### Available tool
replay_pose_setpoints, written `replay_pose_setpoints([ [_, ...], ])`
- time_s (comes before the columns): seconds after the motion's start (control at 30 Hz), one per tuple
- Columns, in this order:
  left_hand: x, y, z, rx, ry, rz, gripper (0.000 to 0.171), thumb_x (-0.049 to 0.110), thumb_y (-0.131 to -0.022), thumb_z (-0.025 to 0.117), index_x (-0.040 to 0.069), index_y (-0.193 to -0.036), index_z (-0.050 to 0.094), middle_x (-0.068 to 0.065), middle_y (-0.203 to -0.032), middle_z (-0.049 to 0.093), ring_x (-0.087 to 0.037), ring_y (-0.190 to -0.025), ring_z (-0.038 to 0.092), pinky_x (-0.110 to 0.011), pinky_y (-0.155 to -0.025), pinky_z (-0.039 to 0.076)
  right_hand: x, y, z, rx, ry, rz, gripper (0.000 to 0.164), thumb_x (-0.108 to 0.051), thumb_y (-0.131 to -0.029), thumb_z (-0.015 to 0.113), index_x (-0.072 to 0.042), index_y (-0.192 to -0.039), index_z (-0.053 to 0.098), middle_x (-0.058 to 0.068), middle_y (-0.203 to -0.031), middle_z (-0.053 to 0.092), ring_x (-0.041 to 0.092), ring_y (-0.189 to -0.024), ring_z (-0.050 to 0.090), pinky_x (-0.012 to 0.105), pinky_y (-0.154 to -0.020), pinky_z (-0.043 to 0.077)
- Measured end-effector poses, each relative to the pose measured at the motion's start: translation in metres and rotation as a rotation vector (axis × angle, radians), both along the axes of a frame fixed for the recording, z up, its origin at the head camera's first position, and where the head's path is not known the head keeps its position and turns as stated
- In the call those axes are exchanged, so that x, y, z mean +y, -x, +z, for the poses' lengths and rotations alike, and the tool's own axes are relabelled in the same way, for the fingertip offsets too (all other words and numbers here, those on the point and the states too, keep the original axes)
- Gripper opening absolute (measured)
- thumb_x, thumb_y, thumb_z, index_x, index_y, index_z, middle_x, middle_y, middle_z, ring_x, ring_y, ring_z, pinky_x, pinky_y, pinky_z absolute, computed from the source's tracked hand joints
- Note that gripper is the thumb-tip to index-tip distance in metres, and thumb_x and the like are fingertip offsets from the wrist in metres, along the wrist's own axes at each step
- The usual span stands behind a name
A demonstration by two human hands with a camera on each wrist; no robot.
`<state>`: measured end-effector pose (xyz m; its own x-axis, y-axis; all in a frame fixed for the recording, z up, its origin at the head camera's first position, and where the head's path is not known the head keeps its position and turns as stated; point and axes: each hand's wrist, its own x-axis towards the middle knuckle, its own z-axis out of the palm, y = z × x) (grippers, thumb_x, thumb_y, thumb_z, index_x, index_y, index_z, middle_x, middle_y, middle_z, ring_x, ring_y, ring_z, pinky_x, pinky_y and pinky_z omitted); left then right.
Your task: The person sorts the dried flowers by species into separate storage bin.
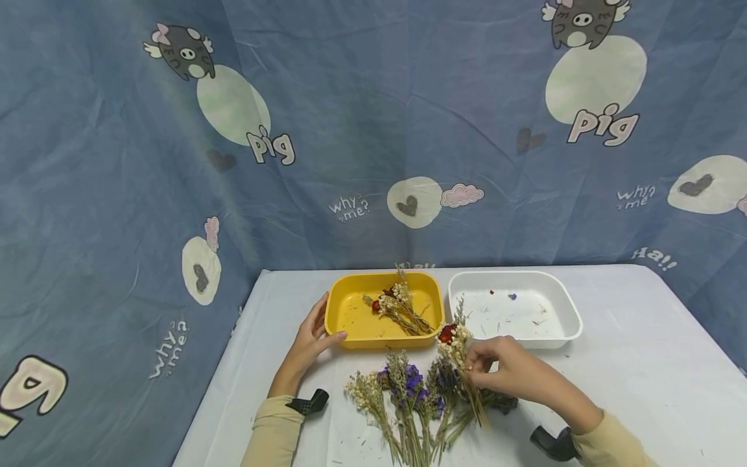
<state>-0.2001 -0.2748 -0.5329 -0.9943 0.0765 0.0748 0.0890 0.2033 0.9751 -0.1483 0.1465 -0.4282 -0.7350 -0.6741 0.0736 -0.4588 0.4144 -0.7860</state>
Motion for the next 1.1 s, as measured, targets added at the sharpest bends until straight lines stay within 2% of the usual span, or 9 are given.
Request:
replay_pose_setpoints([
  [0.2, 0.0, 0.001, -0.001, -0.002, 0.006, 0.0, 0.098, 0.012, -0.087, 0.081, 0.028, -0.165, 0.024, -0.007, -0.17, 0.029, -0.03, -0.155, 0.035, -0.04, -0.124, 0.036, -0.007, 0.01, 0.006, 0.032, -0.005, -0.006, 0.007, -0.021, -0.093, 0.076, -0.02, -0.087, 0.073, -0.013, -0.078, 0.071, -0.002, -0.07, 0.064, 0.025, -0.068, 0.059],
  [0.43, 0.0, 0.001, -0.001, 0.001, 0.005, 0.002, 0.098, 0.013, -0.087, 0.082, 0.031, -0.164, 0.025, -0.007, -0.169, 0.031, -0.029, -0.155, 0.036, -0.038, -0.123, 0.038, -0.013, 0.022, 0.012, 0.053, -0.016, -0.008, 0.004, -0.02, -0.093, 0.075, -0.018, -0.09, 0.076, -0.011, -0.08, 0.073, -0.001, -0.072, 0.066, 0.025, -0.068, 0.059],
  [0.7, -0.001, 0.001, 0.0, -0.004, -0.006, 0.007, 0.098, 0.012, -0.087, 0.082, 0.031, -0.165, 0.025, -0.007, -0.169, 0.031, -0.03, -0.154, 0.037, -0.039, -0.123, 0.038, -0.023, 0.043, 0.02, 0.074, -0.03, 0.014, 0.006, -0.018, -0.093, 0.074, -0.018, -0.089, 0.077, -0.009, -0.079, 0.074, 0.001, -0.071, 0.066, 0.025, -0.068, 0.059],
  [0.9, -0.001, 0.001, 0.0, 0.001, -0.001, 0.008, 0.098, 0.011, -0.087, 0.081, 0.031, -0.165, 0.025, -0.007, -0.169, 0.031, -0.03, -0.154, 0.036, -0.041, -0.123, 0.037, -0.031, 0.059, 0.023, 0.083, -0.053, 0.021, 0.007, -0.017, -0.094, 0.074, -0.014, -0.089, 0.078, -0.005, -0.084, 0.077, 0.001, -0.074, 0.067, 0.023, -0.07, 0.06],
  [1.1, 0.001, 0.001, -0.001, 0.01, 0.014, 0.012, 0.097, 0.011, -0.087, 0.081, 0.03, -0.165, 0.025, -0.007, -0.169, 0.031, -0.03, -0.155, 0.035, -0.043, -0.124, 0.037, -0.041, 0.07, 0.023, 0.058, -0.06, 0.046, 0.01, -0.019, -0.095, 0.074, -0.016, -0.086, 0.076, -0.005, -0.082, 0.076, 0.012, -0.074, 0.072, 0.024, -0.071, 0.06],
])
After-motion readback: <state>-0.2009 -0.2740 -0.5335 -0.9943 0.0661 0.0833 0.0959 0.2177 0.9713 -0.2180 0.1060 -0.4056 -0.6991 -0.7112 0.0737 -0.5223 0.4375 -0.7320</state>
